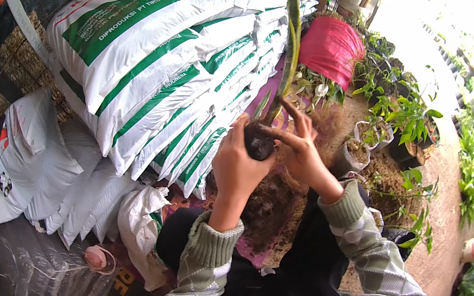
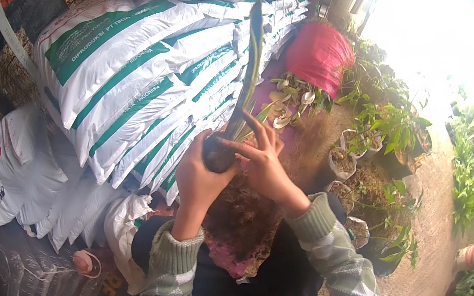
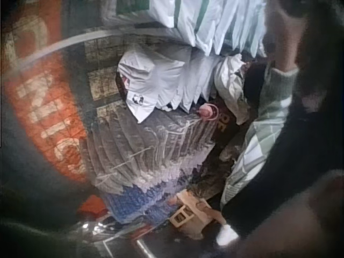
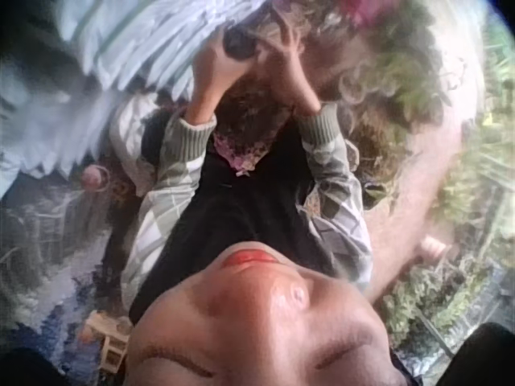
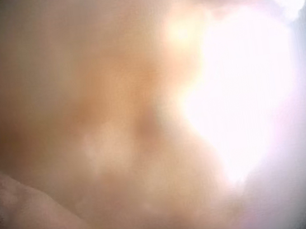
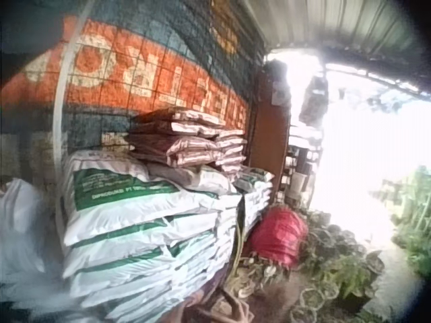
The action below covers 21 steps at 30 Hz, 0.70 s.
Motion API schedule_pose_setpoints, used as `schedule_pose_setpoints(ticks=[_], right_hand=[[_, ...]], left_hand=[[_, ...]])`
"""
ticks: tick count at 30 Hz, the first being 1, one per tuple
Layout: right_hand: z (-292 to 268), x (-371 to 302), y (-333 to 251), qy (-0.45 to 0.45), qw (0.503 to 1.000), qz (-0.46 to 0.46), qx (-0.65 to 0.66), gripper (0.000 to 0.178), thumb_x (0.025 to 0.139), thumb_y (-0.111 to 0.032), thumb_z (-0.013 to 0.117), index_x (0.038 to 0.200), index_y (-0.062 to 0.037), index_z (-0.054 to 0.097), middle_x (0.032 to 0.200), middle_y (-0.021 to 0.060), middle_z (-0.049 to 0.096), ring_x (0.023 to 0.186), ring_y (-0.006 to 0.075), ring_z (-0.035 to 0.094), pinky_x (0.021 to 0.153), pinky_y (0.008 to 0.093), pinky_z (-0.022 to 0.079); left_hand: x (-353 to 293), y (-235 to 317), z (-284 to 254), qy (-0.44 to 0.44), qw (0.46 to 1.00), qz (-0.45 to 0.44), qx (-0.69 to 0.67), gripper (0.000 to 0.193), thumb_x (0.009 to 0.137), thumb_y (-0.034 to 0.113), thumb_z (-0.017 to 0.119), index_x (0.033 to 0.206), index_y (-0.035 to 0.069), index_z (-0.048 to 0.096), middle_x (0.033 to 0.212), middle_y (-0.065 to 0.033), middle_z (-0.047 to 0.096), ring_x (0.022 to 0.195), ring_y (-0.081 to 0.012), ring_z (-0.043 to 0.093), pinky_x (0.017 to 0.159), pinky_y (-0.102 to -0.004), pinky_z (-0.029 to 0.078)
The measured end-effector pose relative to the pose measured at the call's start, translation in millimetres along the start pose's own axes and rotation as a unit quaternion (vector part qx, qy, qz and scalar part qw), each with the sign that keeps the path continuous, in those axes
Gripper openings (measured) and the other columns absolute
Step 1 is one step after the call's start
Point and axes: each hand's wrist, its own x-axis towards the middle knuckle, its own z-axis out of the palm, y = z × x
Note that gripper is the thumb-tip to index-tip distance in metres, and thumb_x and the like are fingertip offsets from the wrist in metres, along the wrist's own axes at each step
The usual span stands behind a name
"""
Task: The person is wrapping a plant's root ball with fibrous material, likely coconut coir, by hand. They repeatedly pick up strands of the material and press them around the roots to form a compact bundle.
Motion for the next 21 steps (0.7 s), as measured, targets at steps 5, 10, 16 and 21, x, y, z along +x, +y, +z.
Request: schedule_pose_setpoints(ticks=[5, 10, 16, 21], right_hand=[[-3.8, 2.8, 0.0, 0.086, 0.995, -0.014, -0.043, 0.048, 0.072, 0.007, 0.056, 0.107, -0.0216, 0.073, 0.147, 0.0192, 0.032, 0.13, 0.0373, 0.032, 0.105, 0.046, 0.023], [-5.5, 0.2, -7.2, 0.112, 0.994, 0.005, -0.005, 0.049, 0.068, 0.008, 0.056, 0.104, -0.0208, 0.073, 0.145, 0.0191, 0.036, 0.129, 0.0375, 0.034, 0.106, 0.0467, 0.021], [-2.9, -2.4, -16.3, 0.138, 0.99, -0.034, -0.021, 0.051, 0.067, 0.004, 0.06, 0.106, -0.0255, 0.072, 0.145, 0.0116, 0.039, 0.126, 0.036, 0.035, 0.103, 0.0487, 0.022], [-5.5, -7.4, -38.7, -0.009, 0.988, -0.071, -0.133, 0.046, 0.067, 0.003, 0.057, 0.1, -0.0232, 0.075, 0.142, 0.0145, 0.042, 0.126, 0.0361, 0.036, 0.104, 0.0452, 0.024]], left_hand=[[2.1, 1.5, -4.3, -0.019, 0.999, -0.018, 0.021, 0.062, 0.063, 0.026, 0.083, 0.115, 0.007, 0.057, 0.099, -0.0141, 0.066, 0.09, -0.0311, 0.066, 0.075, -0.037, 0.053], [-1.4, -1.7, -9.8, -0.011, 1.0, -0.015, 0.016, 0.061, 0.063, 0.026, 0.083, 0.115, 0.007, 0.058, 0.1, -0.0142, 0.066, 0.091, -0.0314, 0.066, 0.076, -0.0371, 0.053], [-3.8, -0.2, -16.5, -0.042, 0.998, -0.025, 0.028, 0.061, 0.062, 0.027, 0.083, 0.114, 0.006, 0.059, 0.1, -0.0144, 0.066, 0.09, -0.0318, 0.065, 0.075, -0.0375, 0.053], [-10.2, 0.4, -17.7, -0.08, 0.995, -0.03, 0.057, 0.065, 0.059, 0.028, 0.083, 0.115, 0.005, 0.058, 0.101, -0.0147, 0.066, 0.091, -0.0318, 0.065, 0.076, -0.0385, 0.053]])
